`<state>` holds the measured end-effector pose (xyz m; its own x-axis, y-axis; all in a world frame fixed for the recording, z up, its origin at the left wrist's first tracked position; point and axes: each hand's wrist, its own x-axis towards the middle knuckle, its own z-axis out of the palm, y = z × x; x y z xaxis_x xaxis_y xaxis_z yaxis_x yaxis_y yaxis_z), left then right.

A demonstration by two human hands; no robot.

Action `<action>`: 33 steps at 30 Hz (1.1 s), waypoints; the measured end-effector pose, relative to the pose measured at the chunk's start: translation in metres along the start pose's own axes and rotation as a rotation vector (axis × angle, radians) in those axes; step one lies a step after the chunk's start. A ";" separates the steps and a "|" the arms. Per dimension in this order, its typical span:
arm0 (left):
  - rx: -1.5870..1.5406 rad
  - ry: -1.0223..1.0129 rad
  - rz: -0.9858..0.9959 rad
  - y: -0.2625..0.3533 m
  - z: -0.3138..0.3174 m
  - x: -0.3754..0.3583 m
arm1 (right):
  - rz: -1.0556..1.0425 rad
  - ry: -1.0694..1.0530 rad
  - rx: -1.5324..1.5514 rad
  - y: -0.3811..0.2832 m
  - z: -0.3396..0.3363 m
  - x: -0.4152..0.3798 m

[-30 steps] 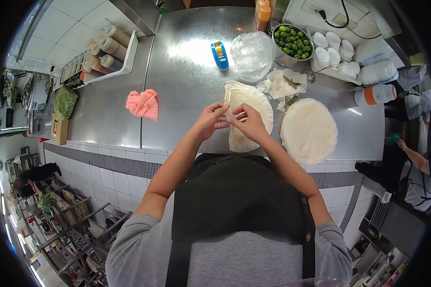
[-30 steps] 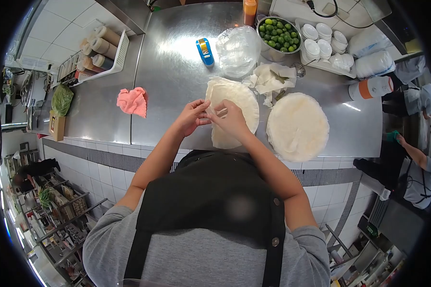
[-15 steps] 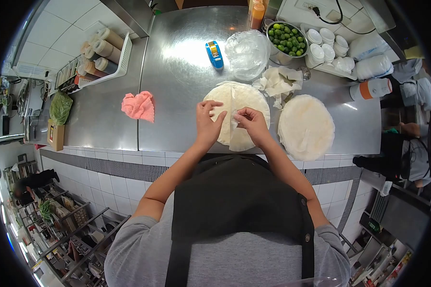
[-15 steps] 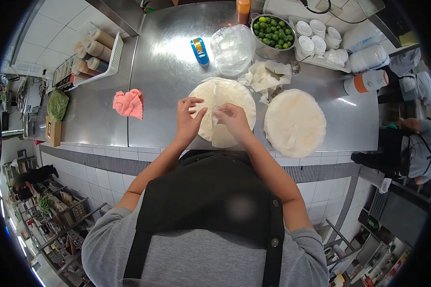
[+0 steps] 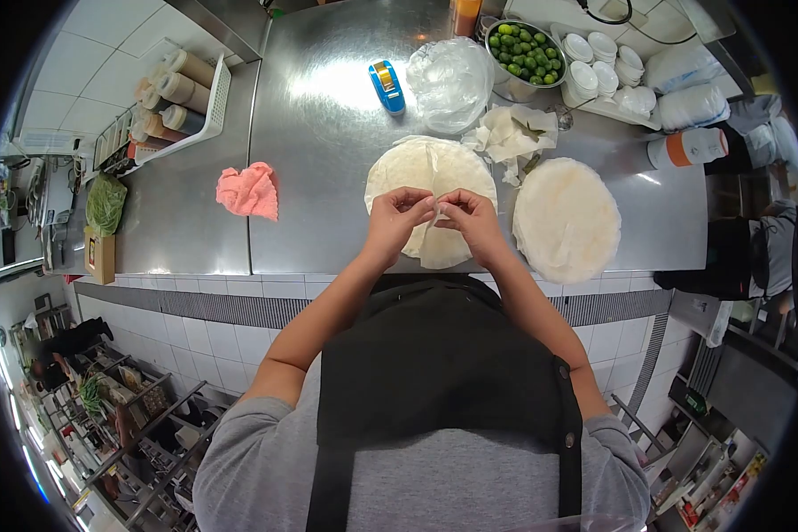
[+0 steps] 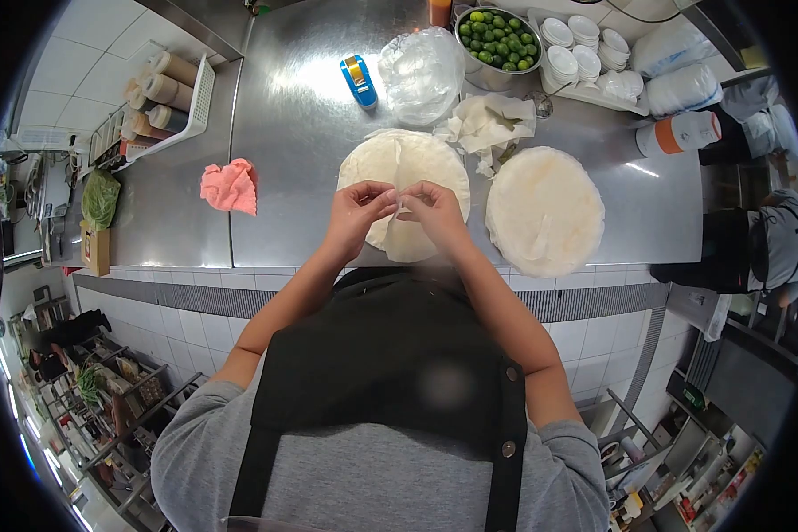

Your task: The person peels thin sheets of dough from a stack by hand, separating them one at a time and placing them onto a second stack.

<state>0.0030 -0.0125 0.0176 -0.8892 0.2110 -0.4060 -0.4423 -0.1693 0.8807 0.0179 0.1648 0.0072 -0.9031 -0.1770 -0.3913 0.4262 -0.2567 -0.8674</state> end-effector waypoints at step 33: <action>0.581 -0.066 0.229 0.007 0.022 -0.010 | -0.082 0.133 0.358 -0.023 -0.010 0.014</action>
<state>0.0114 0.0053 0.0329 -0.9364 0.2936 -0.1921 -0.0895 0.3295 0.9399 -0.0054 0.1776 0.0184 -0.9241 -0.0235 -0.3815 0.3223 -0.5845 -0.7446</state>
